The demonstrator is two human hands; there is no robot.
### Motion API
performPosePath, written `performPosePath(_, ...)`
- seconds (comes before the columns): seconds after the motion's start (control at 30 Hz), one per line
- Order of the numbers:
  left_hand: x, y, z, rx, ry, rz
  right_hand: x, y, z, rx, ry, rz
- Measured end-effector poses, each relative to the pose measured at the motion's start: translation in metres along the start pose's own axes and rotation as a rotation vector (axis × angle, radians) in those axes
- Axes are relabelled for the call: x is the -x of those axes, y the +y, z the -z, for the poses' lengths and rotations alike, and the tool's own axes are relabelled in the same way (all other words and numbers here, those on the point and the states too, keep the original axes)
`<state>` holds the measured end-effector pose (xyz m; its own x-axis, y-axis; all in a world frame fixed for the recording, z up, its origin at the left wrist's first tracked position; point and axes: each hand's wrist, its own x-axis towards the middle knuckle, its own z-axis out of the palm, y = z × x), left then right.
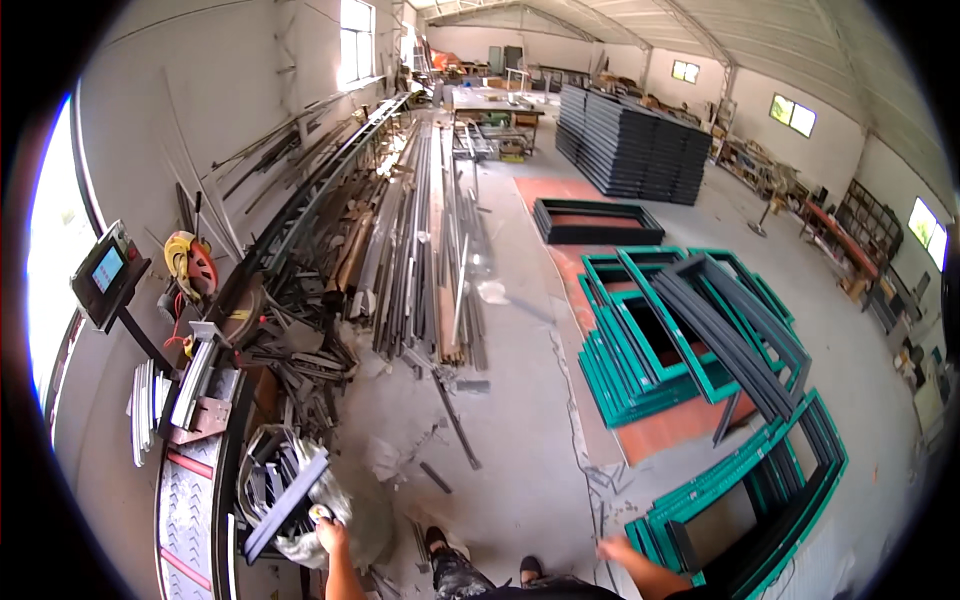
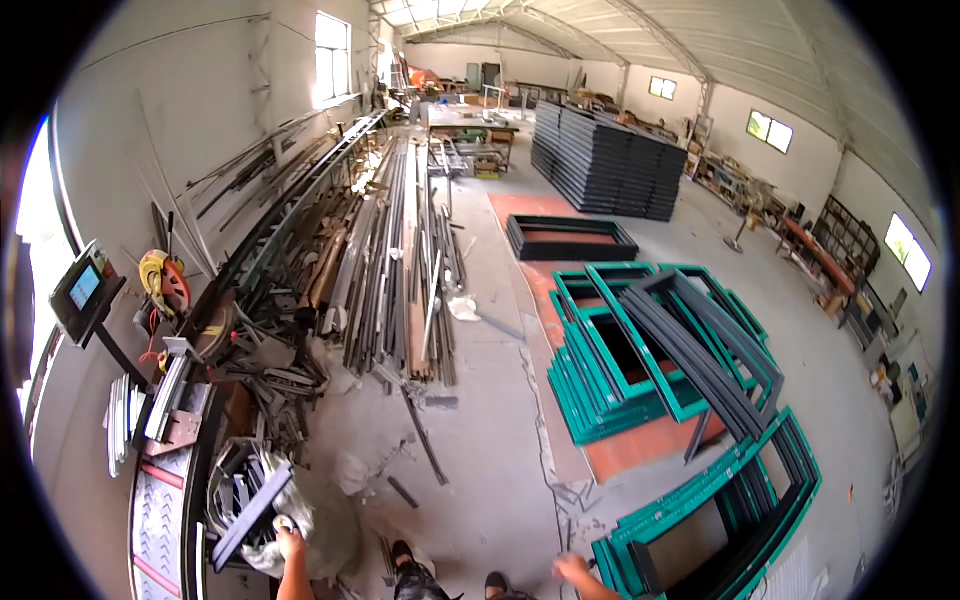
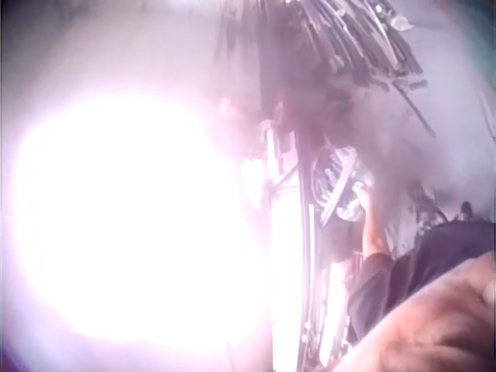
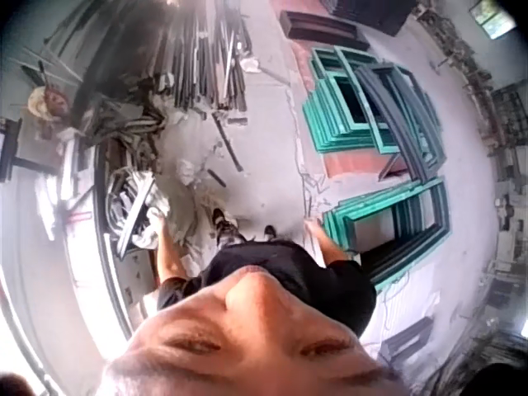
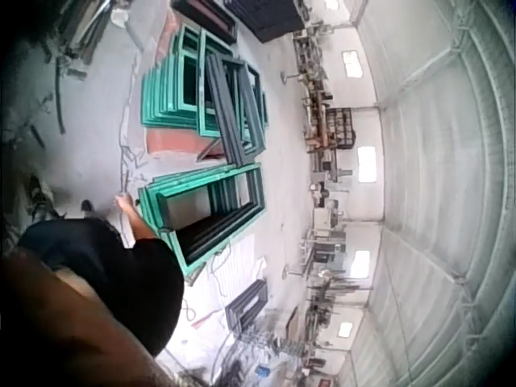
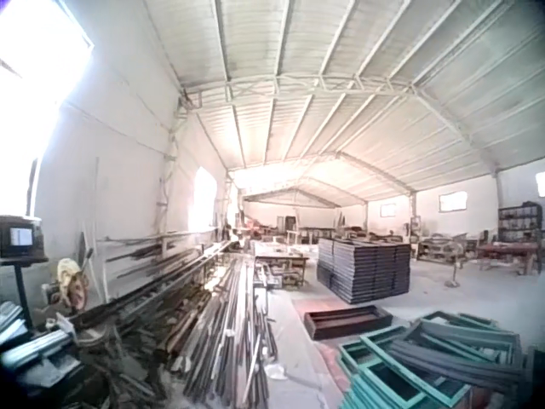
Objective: The person carries a metal component, picks up a bundle of black rubber strips, and then uses a tape measure to take measurements of a green metal window frame on the floor.
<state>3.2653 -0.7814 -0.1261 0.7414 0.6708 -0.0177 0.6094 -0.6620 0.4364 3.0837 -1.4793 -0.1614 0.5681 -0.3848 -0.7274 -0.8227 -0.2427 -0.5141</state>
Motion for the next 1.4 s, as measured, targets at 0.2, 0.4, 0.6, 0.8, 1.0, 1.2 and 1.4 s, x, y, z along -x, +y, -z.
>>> performPosePath(0.2, -0.095, 0.011, -0.023, -0.140, -0.038, -0.069, 0.099, 0.002, -0.023, 0.719, -0.322, 0.167)
performPosePath(0.4, -0.120, -0.005, -0.052, -0.275, -0.310, 0.031, 0.158, -0.129, -0.072, 0.272, -0.050, 0.039)
performPosePath(0.6, -0.126, -0.025, -0.073, -0.390, -0.164, 0.058, 0.152, -0.227, -0.135, 0.093, -0.124, 0.056)
performPosePath(0.8, -0.095, -0.065, -0.103, -0.459, -0.038, 0.075, 0.155, -0.263, -0.176, 0.078, -0.152, 0.280)
performPosePath(1.0, -0.079, -0.066, -0.072, -0.267, -0.066, -0.159, 0.149, -0.229, -0.173, 0.253, -0.116, 0.320)
performPosePath(1.2, -0.080, -0.034, -0.004, -0.136, -0.419, -0.081, 0.141, -0.180, -0.165, 0.510, -0.060, 0.262)
performPosePath(1.4, -0.082, -0.011, 0.032, -0.211, -0.498, -0.204, 0.104, -0.158, -0.175, 0.173, -0.268, -0.004)
